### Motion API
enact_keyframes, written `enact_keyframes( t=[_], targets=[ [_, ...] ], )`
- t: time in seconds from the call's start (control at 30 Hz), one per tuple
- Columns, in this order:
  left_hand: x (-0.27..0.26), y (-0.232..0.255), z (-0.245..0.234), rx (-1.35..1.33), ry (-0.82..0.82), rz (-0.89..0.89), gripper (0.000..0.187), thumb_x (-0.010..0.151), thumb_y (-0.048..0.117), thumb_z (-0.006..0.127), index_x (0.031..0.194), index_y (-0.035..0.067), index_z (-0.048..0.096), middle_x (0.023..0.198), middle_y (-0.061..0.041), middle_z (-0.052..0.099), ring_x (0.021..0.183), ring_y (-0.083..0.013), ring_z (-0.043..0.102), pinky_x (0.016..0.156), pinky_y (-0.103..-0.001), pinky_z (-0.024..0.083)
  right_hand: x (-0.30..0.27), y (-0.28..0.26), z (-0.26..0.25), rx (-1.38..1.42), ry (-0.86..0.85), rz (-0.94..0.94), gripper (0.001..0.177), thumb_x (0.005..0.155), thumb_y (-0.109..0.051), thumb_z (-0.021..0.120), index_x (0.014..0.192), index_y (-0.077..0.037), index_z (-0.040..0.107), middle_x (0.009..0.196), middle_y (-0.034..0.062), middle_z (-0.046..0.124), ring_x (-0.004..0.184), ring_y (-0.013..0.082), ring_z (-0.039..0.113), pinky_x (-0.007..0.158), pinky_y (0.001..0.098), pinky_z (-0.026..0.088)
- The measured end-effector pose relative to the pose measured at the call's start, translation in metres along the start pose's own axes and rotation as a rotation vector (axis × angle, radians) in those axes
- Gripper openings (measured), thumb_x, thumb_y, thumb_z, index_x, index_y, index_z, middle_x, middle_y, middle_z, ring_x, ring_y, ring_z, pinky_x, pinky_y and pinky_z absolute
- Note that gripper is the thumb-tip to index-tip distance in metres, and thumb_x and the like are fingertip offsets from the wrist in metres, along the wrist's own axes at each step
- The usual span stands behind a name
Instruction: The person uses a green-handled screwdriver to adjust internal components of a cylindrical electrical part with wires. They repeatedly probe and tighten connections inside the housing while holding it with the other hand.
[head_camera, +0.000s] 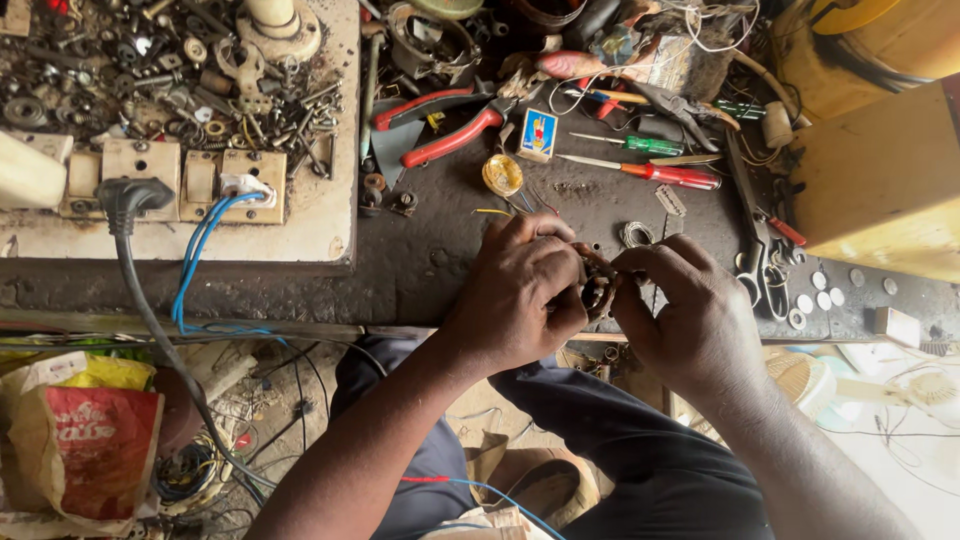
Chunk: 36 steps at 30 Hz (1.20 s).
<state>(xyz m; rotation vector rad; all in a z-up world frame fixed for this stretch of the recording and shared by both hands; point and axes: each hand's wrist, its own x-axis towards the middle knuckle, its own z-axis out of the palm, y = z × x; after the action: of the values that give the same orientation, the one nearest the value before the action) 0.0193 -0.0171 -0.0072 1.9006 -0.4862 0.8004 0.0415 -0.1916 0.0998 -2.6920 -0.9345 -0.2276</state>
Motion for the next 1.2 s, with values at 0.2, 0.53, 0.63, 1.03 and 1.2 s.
enact_keyframes(
  t=[0.2,0.53,0.63,1.03,1.2],
  targets=[
    [-0.001,0.0,-0.001,0.021,-0.037,-0.008,0.022,0.076,0.013,0.079,0.081,0.009,0.057,0.098,-0.006,0.07,0.122,-0.0279,0.059,0.107,-0.049,0.04,0.003,-0.004,0.002,-0.04,-0.045,0.014,0.02,0.085,-0.013,0.074,0.104,-0.008,0.074,0.09,0.0114,0.069,0.076,0.0309,0.071,0.064,0.0413,0.056],
    [-0.001,0.001,-0.003,0.0,-0.037,0.006,0.028,0.076,0.018,0.084,0.084,0.009,0.059,0.104,-0.006,0.069,0.124,-0.0263,0.056,0.108,-0.051,0.037,0.005,-0.01,0.002,-0.081,-0.051,-0.034,0.018,0.088,-0.013,0.073,0.105,-0.011,0.074,0.093,0.0109,0.069,0.076,0.031,0.071,0.064,0.0412,0.057],
    [-0.002,0.0,-0.003,0.009,-0.034,0.006,0.028,0.075,0.018,0.084,0.086,0.008,0.06,0.105,-0.006,0.069,0.124,-0.0258,0.055,0.109,-0.051,0.037,0.005,-0.012,0.001,-0.08,-0.046,-0.033,0.019,0.088,-0.013,0.072,0.106,-0.01,0.074,0.094,0.0108,0.069,0.076,0.0302,0.072,0.063,0.0406,0.058],
    [-0.004,-0.001,-0.001,0.005,-0.023,0.006,0.027,0.075,0.017,0.084,0.09,0.007,0.064,0.108,-0.006,0.07,0.128,-0.0257,0.055,0.114,-0.05,0.034,0.01,-0.015,0.003,-0.168,-0.108,-0.033,0.018,0.088,-0.015,0.072,0.105,-0.012,0.074,0.093,0.0087,0.068,0.076,0.0292,0.071,0.063,0.0408,0.056],
    [-0.004,-0.001,-0.001,-0.008,-0.025,0.01,0.028,0.077,0.017,0.085,0.093,0.007,0.064,0.108,-0.006,0.07,0.128,-0.0253,0.054,0.115,-0.05,0.034,0.012,-0.015,0.003,-0.191,-0.14,-0.04,0.017,0.088,-0.016,0.071,0.104,-0.012,0.074,0.095,0.0091,0.068,0.079,0.0311,0.07,0.065,0.0424,0.056]
  ],
)
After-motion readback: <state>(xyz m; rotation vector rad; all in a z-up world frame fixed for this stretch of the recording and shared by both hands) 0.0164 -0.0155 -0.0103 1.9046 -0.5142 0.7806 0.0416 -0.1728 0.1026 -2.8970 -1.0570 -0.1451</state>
